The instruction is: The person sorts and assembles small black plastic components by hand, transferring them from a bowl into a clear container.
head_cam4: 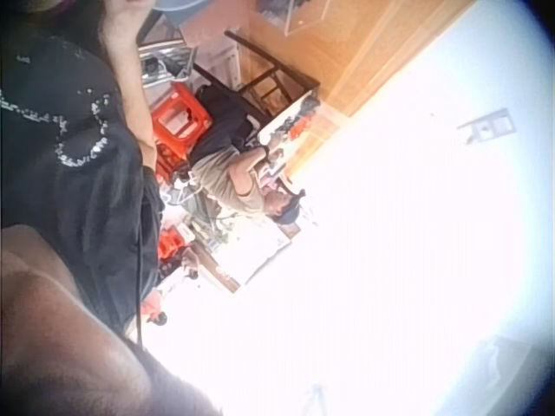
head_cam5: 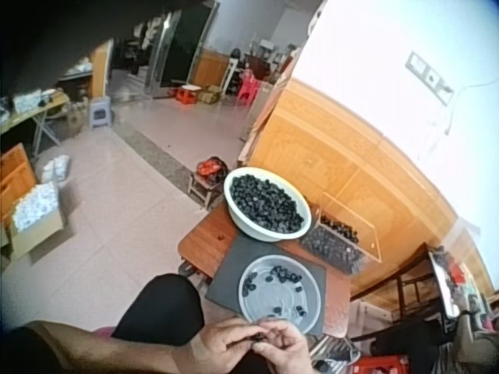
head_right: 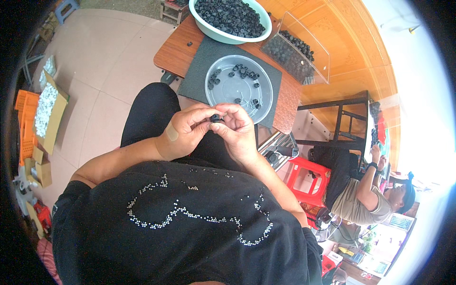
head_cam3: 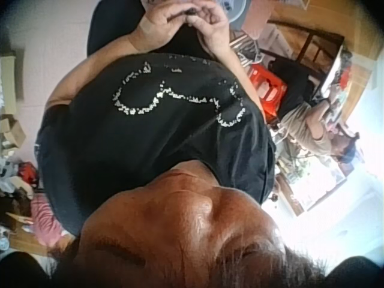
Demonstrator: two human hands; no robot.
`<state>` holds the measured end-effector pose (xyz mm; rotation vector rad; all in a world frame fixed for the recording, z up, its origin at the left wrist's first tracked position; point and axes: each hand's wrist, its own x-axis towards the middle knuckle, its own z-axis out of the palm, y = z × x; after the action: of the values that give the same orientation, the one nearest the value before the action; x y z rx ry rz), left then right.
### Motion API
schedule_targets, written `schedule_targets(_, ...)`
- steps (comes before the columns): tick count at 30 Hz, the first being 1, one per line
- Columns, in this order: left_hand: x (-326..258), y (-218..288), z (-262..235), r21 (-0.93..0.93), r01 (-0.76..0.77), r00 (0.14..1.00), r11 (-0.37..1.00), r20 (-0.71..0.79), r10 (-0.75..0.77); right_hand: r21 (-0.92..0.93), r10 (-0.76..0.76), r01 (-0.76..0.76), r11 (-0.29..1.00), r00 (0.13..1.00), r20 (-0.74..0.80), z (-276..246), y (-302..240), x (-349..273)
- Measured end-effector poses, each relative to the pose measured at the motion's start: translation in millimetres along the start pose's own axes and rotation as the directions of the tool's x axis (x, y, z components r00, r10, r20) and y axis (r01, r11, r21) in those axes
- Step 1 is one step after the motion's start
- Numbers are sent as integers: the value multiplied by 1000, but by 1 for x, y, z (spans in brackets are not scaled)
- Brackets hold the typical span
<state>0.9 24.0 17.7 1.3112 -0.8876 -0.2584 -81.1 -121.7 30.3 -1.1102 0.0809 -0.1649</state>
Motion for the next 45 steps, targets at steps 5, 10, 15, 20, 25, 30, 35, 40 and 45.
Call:
schedule_targets(5, 0, 0, -4, 5, 48, 996, 999, 72, -49, -222, 11, -14, 975, 1000, -11, -3, -10, 2)
schedule_targets(10, 5, 6, -6, 84, 25, 988, 996, 150, -38, -358, 96, -76, 931, 995, 37, -4, -30, 7)
schedule_targets(15, 6, 3, -9, 89, 22, 978, 996, 203, -40, -529, 173, -117, 841, 983, 59, -13, -37, 11)
schedule_targets(20, 5, 3, -7, 55, 22, 982, 998, 185, -32, -732, 121, -7, 681, 987, 103, -8, -44, 13)
schedule_targets(25, 3, 3, -8, 138, -15, 970, 990, 244, -19, -816, 199, -43, 577, 976, 90, -5, -47, 11)
schedule_targets(30, 1, 0, -5, 160, -63, 972, 985, 233, 24, -839, 232, -61, 540, 970, 79, -2, -49, 12)
schedule_targets(35, -4, -6, -3, 258, -91, 975, 962, 219, 33, -797, 317, -166, 580, 948, 34, -5, -44, 13)
schedule_targets(40, 2, 8, -7, 176, 205, 915, 963, 315, -252, -753, 309, -172, 635, 950, 43, -13, -35, 11)
schedule_targets(45, -2, 3, -1, -71, 420, 862, 905, 342, -373, -540, 359, -273, 796, 932, 59, -4, -38, 12)
